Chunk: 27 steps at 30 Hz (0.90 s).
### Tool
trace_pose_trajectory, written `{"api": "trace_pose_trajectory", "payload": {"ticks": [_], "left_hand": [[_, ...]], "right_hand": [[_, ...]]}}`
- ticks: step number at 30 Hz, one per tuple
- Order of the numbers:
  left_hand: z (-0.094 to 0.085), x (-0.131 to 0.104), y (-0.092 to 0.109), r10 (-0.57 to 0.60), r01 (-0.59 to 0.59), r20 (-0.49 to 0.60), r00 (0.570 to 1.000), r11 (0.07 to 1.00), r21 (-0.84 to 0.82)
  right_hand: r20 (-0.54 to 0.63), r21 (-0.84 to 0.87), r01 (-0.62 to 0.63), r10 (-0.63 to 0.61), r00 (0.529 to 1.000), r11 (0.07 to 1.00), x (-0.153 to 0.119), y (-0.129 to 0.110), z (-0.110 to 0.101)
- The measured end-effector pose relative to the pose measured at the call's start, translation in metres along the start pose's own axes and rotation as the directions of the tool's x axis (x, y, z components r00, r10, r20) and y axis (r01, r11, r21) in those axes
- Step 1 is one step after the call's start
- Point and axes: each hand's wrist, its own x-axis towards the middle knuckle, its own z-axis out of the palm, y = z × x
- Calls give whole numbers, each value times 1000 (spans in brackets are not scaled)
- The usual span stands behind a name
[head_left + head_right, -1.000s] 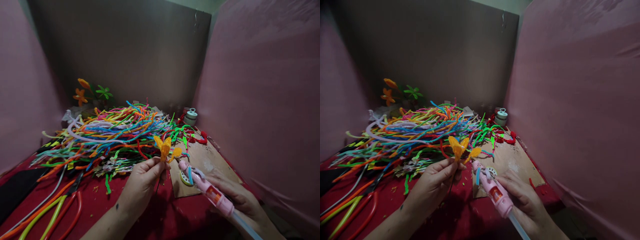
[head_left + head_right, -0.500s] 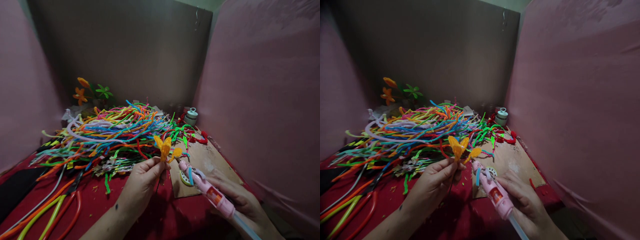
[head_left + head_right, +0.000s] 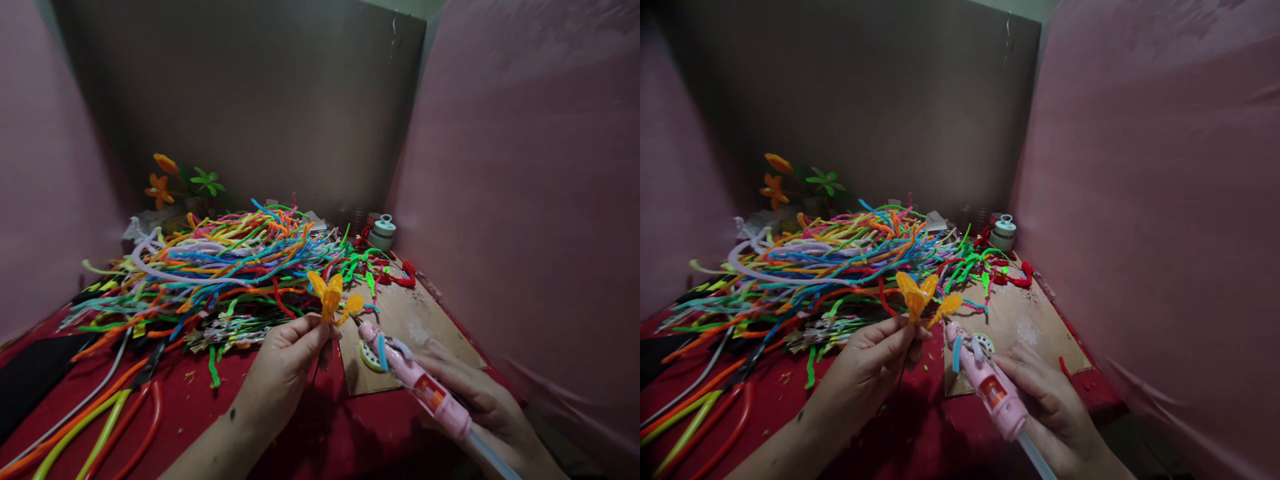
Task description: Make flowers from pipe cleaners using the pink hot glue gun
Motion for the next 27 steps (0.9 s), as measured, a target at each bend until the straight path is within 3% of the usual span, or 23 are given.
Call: {"api": "trace_pose_trajectory", "payload": {"ticks": [7,12,15,17,21,27], "left_hand": [[-1,1,-2,-5,5,16,1000,1000,-9],[1,1,3,-5,5,-2,1000,995,-104],[1,2,6,10,-12,-18,1000,988,-155],[0,3,7,8,-13,-29,1000,986,-169],[1,4,7,-11,5,-36,999,985,-175],[-1,4,6,-11,5,-37,999,986,-166]], "right_hand": [[-22,21,-10,11,1000,1000,0,1,2],[-93,-3,-126,126,988,992,-3,8,-4],[-133,-6,-265,262,956,964,0,21,-14],[-150,-73,-342,328,933,937,2,38,-22],[-143,-330,-293,259,955,897,2,79,-35],[-122,-622,-316,310,943,717,0,115,-40]]}}
